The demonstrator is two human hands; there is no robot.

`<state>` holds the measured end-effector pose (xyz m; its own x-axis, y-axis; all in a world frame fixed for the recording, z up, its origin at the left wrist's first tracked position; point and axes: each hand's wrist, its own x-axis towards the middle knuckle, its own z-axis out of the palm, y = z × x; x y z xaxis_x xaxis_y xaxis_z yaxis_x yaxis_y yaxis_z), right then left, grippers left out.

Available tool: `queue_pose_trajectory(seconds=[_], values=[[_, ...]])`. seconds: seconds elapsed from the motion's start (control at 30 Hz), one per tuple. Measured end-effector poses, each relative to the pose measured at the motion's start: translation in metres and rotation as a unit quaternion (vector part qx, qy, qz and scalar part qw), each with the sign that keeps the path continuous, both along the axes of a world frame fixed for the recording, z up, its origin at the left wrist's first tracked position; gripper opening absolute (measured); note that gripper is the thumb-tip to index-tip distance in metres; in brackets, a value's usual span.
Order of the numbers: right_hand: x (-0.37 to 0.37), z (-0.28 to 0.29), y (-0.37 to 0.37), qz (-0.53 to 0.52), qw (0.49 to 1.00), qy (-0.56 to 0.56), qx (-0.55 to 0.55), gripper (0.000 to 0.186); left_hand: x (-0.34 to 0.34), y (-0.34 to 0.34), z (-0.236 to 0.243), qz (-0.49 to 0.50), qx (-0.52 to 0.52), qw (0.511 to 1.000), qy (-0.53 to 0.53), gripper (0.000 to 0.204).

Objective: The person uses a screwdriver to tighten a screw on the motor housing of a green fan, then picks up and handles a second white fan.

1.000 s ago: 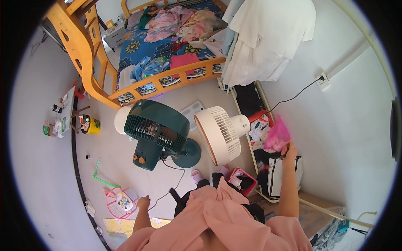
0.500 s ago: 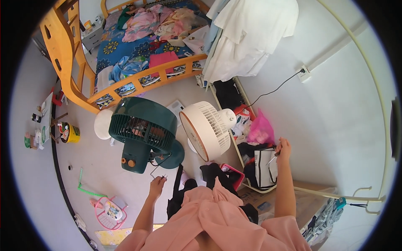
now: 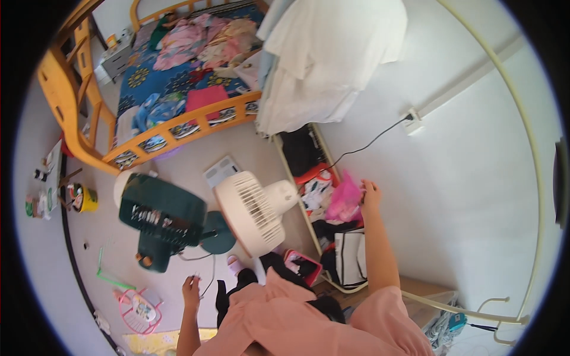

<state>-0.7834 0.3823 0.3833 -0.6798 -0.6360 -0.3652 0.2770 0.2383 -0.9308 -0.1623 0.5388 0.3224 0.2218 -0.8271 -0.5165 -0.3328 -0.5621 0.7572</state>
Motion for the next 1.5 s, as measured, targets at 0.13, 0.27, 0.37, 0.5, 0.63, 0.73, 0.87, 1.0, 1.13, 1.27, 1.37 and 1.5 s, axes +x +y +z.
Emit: queue_pose_trajectory(seconds=[0.13,0.27,0.37,0.5,0.63,0.73,0.87,1.0,1.13,1.27,1.37,1.5], values=[[-0.068,0.026,-0.072,-0.059,0.996,0.041,-0.044,0.023,-0.031,-0.002,0.019,0.067,-0.013,0.997,-0.023,0.023],[-0.159,0.051,-0.133,-0.106,0.989,0.071,-0.076,0.026,-0.037,0.005,0.020,0.120,0.011,0.992,-0.040,0.027],[-0.194,0.063,-0.167,-0.187,0.979,0.016,-0.079,0.028,-0.032,0.025,0.007,0.129,0.005,0.988,-0.082,0.034],[-0.223,0.058,-0.186,-0.185,0.976,-0.049,-0.108,0.025,-0.049,0.031,0.022,0.151,0.019,0.987,-0.057,0.039],[-0.229,0.041,-0.202,-0.173,0.974,-0.071,-0.130,0.025,-0.026,0.056,-0.014,0.036,-0.038,0.986,-0.158,0.021],[-0.222,0.042,-0.207,-0.180,0.974,-0.080,-0.110,0.026,-0.012,0.069,-0.041,-0.144,-0.127,0.926,-0.326,0.028],[-0.214,0.044,-0.211,-0.203,0.969,-0.080,-0.114,0.026,-0.019,0.065,-0.019,-0.091,-0.083,0.955,-0.269,0.029],[-0.216,0.040,-0.210,-0.207,0.971,-0.048,-0.106,0.024,-0.014,0.063,-0.016,0.000,-0.062,0.989,-0.133,0.027],[-0.189,0.049,-0.209,-0.068,0.991,0.009,-0.116,0.026,-0.079,0.013,0.055,0.121,-0.025,0.991,-0.049,0.035],[-0.089,0.100,-0.190,0.105,0.975,0.081,-0.178,0.027,-0.104,-0.014,0.084,0.072,-0.046,0.995,-0.048,0.025],[-0.034,0.132,-0.143,0.167,0.974,0.096,-0.123,0.029,-0.123,-0.033,0.111,0.091,-0.050,0.994,0.023,0.014],[0.027,0.146,-0.054,0.261,0.956,0.123,-0.052,0.025,-0.140,-0.047,0.150,0.023,-0.108,0.991,0.074,0.036]])
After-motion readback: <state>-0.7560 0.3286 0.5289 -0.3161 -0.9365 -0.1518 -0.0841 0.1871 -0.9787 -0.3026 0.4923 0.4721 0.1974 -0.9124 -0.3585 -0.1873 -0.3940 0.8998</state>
